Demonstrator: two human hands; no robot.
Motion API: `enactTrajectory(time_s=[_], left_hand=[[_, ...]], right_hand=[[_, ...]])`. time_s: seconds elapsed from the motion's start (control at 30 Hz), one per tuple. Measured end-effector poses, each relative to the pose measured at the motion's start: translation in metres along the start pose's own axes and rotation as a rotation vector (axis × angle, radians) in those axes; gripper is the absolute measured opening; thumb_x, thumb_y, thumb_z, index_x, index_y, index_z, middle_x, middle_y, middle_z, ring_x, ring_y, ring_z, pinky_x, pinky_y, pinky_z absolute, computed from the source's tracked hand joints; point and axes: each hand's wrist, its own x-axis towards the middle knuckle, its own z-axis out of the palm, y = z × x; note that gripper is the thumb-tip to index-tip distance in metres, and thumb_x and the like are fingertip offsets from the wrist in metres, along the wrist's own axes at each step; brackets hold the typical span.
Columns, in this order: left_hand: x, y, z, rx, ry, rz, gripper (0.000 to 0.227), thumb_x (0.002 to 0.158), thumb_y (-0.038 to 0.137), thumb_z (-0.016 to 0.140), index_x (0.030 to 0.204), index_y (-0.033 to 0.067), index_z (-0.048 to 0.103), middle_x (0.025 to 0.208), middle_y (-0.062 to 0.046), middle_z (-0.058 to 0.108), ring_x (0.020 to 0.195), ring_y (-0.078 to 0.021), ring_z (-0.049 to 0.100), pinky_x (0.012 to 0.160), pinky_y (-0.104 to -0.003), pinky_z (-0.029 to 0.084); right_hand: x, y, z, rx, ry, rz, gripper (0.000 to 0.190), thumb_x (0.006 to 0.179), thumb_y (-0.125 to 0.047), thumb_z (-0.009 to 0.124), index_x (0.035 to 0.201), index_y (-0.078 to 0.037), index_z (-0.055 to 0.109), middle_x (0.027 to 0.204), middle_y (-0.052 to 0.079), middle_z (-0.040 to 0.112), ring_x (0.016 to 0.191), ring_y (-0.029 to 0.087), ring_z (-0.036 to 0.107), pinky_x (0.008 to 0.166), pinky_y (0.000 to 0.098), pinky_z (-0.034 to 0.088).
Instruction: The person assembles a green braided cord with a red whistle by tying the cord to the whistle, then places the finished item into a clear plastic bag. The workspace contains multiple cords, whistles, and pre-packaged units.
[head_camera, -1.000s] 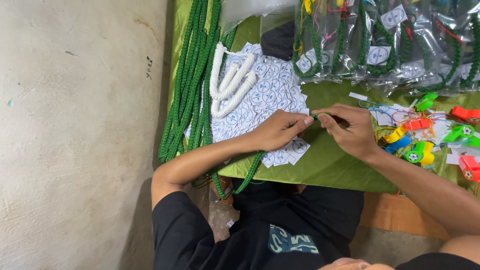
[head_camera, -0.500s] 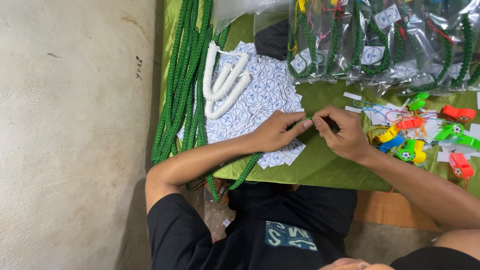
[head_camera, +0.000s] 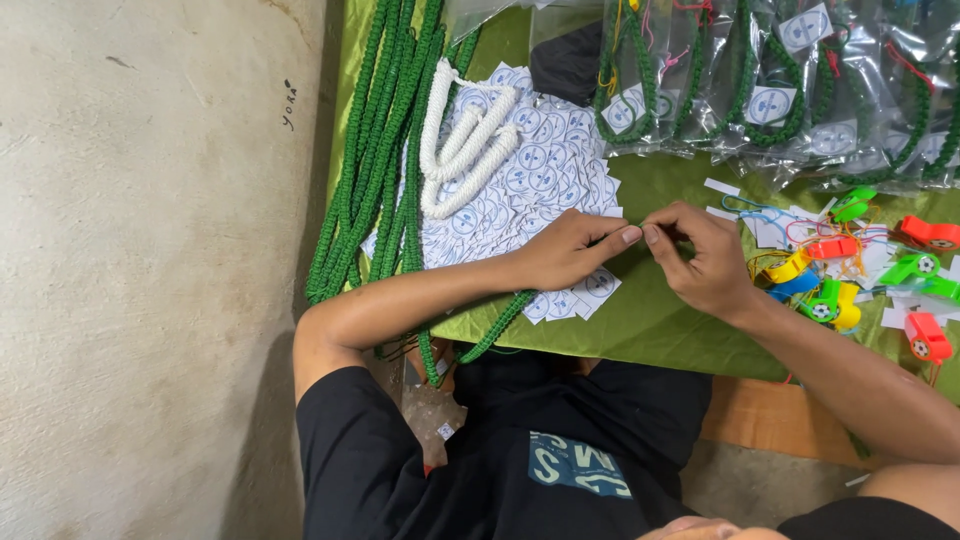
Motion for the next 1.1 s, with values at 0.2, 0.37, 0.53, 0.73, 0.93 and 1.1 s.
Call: enactTrajectory(time_s=[0.2,0.37,0.53,0.73,0.93,1.1], left_hand=[[-0.003,0.005,0.001,0.004,-0.004,0.003,0.045,0.110,0.033,0.039,0.071,0.0138,0.052,0.048,-0.008,0.052,0.051,-0.0127,0.051,0.058,-0.029,0.043],[-0.004,0.002,0.000,0.072,0.000,0.005,0.031,0.110,0.029,0.038,0.094,0.0114,0.058,0.053,-0.012,0.054,0.054,-0.0249,0.058,0.061,-0.039,0.049],[-0.002,-0.012,-0.001,0.056,-0.035,-0.008,0.026,0.108,0.028,0.039,0.098,0.0131,0.058,0.054,-0.010,0.056,0.057,-0.0242,0.061,0.064,-0.039,0.051],[-0.002,-0.002,0.001,-0.014,-0.030,-0.045,0.045,0.109,0.036,0.039,0.073,0.0136,0.053,0.049,-0.008,0.053,0.055,-0.0143,0.052,0.061,-0.030,0.044],[0.000,-0.006,0.001,0.018,-0.046,-0.032,0.047,0.110,0.036,0.036,0.073,0.0132,0.054,0.049,-0.008,0.053,0.053,-0.0167,0.053,0.060,-0.032,0.046],[-0.002,-0.007,0.002,0.082,-0.025,-0.014,0.028,0.109,0.027,0.037,0.100,0.0107,0.058,0.055,-0.011,0.057,0.058,-0.0254,0.064,0.064,-0.041,0.052]], right_hand=[[0.001,-0.003,0.001,-0.013,0.008,-0.050,0.018,0.107,0.002,0.059,0.097,-0.001,0.073,0.067,0.015,0.061,0.056,0.025,0.061,0.053,0.0337,0.049],[0.003,0.001,-0.001,-0.027,0.016,-0.044,0.015,0.106,0.003,0.061,0.096,0.001,0.072,0.068,0.017,0.061,0.061,0.033,0.065,0.052,0.0358,0.050],[0.003,0.002,-0.001,-0.024,0.023,-0.048,0.015,0.107,0.003,0.061,0.096,0.002,0.072,0.069,0.018,0.061,0.062,0.033,0.065,0.052,0.0365,0.050],[0.002,-0.002,0.000,-0.014,0.028,-0.071,0.014,0.106,0.002,0.061,0.097,0.002,0.072,0.070,0.017,0.061,0.060,0.031,0.064,0.053,0.0352,0.051],[0.002,-0.003,0.000,-0.025,0.020,-0.072,0.015,0.107,0.000,0.061,0.097,0.001,0.072,0.072,0.017,0.061,0.060,0.029,0.063,0.052,0.0361,0.050],[0.007,-0.013,0.002,-0.023,0.029,-0.049,0.015,0.107,0.002,0.060,0.098,0.002,0.071,0.070,0.018,0.059,0.061,0.033,0.065,0.050,0.0360,0.049]])
